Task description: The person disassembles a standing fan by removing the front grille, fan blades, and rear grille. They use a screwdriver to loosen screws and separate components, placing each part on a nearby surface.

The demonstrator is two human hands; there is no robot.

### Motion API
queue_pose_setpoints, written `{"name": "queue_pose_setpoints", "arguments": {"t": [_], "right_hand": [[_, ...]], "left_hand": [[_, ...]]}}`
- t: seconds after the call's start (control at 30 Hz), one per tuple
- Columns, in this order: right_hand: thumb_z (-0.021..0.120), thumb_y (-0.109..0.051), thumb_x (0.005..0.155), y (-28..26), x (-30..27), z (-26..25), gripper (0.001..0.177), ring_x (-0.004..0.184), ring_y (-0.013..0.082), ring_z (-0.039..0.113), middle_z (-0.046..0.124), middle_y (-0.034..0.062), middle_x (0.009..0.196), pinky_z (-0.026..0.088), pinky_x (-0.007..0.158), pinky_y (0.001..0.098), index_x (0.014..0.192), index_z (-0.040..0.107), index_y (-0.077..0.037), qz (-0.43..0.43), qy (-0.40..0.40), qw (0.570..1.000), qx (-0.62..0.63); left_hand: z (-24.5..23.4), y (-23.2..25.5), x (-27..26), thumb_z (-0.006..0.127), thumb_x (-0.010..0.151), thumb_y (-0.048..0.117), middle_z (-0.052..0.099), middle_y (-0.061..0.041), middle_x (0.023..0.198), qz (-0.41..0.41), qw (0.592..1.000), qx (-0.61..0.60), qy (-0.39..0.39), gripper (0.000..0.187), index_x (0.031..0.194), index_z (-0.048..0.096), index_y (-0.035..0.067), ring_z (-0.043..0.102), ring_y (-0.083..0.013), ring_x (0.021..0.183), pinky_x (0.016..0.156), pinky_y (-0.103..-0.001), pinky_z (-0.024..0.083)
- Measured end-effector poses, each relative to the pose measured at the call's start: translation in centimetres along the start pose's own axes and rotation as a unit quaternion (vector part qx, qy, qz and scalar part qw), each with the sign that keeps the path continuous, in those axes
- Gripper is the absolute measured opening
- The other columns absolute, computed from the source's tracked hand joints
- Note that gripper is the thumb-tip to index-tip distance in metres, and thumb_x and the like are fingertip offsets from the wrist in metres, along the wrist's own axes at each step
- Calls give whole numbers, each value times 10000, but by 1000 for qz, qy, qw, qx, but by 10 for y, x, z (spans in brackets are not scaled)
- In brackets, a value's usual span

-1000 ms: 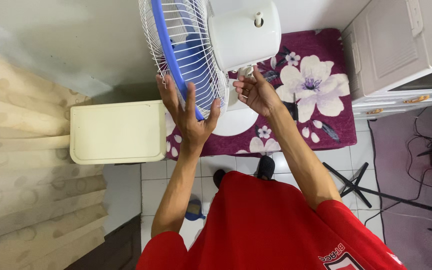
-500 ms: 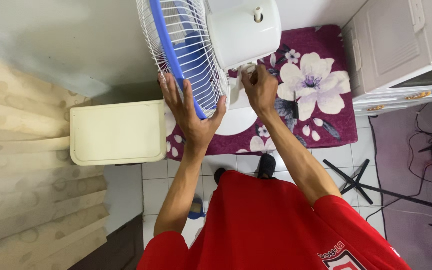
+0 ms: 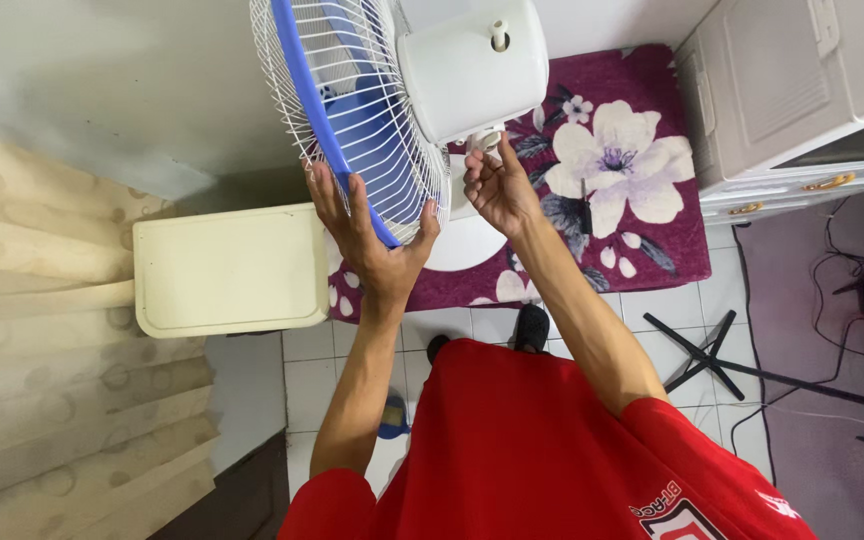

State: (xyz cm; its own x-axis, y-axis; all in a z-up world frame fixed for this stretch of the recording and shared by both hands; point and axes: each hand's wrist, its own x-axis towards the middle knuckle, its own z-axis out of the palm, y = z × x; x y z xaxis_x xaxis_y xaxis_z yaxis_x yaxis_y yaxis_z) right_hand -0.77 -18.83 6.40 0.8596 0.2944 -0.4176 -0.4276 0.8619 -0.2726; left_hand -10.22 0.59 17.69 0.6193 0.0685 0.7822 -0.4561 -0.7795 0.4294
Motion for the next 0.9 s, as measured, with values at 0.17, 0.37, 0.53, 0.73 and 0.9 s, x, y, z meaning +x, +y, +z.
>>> {"name": "queue_pose_setpoints", "arguments": {"t": [0.17, 0.37, 0.53, 0.73, 0.9], "right_hand": [[744, -368, 974, 7, 13, -3, 337, 623, 111, 579, 645, 25, 720, 472, 572, 239, 825, 612, -97, -77, 49, 996, -19], [807, -222, 926, 4, 2, 10, 313, 525, 112, 496, 601, 31, 652, 411, 464, 282, 782, 562, -90, -388, 158, 753, -508], [752, -108, 971, 2, -22, 20, 226, 597, 148, 545, 598, 90, 774, 446, 520, 315, 919, 558, -5, -533, 81, 509, -671], [516, -393, 1004, -8, -41, 27, 363, 604, 129, 640, 683, 37, 729, 521, 526, 257, 893, 646, -72, -203, 56, 886, -413], [531, -441, 971, -13, -25, 23, 382, 659, 105, 618, 691, 18, 745, 479, 571, 221, 910, 672, -90, -17, 18, 983, -184]], "left_hand": [[2, 2, 5, 851, 919, 351, 153, -148, 1722, 5, 1000, -5, 0, 991, 1658, 203, 230, 167, -447, 1613, 1287, -668, 258], [1, 5, 4, 853, 923, 333, 159, -144, 1730, -3, 1000, -2, 2, 976, 1660, 224, 212, 177, -437, 1608, 1293, -671, 252], [1, 6, 3, 849, 923, 340, 150, -150, 1724, 0, 1000, 0, 3, 973, 1657, 225, 204, 168, -440, 1620, 1290, -679, 239], [0, 4, -1, 840, 925, 347, 152, -146, 1727, 1, 1000, -1, 7, 968, 1656, 220, 211, 170, -432, 1621, 1291, -681, 239], [1, 3, -2, 844, 906, 364, 156, -153, 1712, 2, 1000, -1, 4, 977, 1649, 227, 212, 163, -437, 1606, 1322, -716, 236]]}}
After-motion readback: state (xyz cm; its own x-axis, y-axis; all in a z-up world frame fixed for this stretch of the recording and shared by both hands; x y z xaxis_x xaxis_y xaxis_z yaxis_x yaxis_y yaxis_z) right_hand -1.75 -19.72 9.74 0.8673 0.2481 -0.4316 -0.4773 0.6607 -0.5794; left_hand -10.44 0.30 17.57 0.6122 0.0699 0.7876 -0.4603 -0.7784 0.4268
